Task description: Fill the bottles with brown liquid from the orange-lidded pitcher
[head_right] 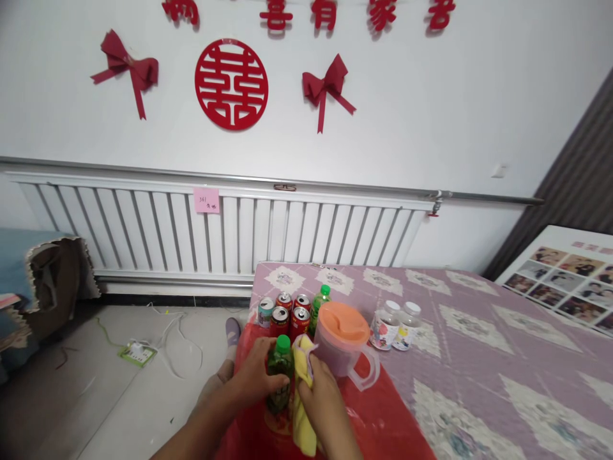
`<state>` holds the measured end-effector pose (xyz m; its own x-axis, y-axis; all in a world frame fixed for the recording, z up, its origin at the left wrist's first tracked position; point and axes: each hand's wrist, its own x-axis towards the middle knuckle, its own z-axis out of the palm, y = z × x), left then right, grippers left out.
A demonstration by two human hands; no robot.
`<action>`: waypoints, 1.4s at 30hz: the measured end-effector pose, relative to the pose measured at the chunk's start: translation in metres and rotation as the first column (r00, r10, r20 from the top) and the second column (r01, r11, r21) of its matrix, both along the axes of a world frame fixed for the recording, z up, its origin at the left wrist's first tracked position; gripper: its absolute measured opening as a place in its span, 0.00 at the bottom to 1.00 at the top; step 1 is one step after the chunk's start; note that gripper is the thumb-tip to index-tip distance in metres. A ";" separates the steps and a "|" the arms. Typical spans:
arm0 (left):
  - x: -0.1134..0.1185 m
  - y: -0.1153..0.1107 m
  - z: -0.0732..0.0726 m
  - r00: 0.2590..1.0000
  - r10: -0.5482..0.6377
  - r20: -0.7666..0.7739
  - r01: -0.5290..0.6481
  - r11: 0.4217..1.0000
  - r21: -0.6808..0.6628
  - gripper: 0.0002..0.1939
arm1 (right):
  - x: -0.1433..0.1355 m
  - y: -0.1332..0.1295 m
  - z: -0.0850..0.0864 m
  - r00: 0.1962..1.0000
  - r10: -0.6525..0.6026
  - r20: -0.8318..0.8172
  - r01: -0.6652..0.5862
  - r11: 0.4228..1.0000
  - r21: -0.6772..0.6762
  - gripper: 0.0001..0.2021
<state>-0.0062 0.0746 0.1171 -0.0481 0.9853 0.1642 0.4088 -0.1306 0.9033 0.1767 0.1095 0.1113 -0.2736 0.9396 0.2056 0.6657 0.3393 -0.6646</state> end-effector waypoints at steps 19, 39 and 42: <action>-0.012 0.001 0.007 0.974 -0.199 0.107 0.206 0.977 -0.057 0.34 | -0.004 0.000 -0.026 0.995 0.079 0.063 -0.071 0.991 -0.109 0.25; -0.012 0.001 -0.001 0.990 -0.104 0.095 0.105 0.994 -0.006 0.31 | -0.007 -0.002 0.000 0.997 0.049 0.062 -0.046 0.998 -0.044 0.20; -0.016 -0.001 0.002 0.990 -0.132 0.043 0.133 0.991 -0.001 0.29 | -0.006 -0.005 -0.008 0.993 0.084 0.080 -0.073 0.988 -0.133 0.19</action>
<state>-0.0223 0.0737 0.1192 0.0761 0.9839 0.1614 0.3491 -0.1779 0.9200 0.1706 0.1048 0.1035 -0.3588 0.9317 0.0560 0.6963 0.3071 -0.6487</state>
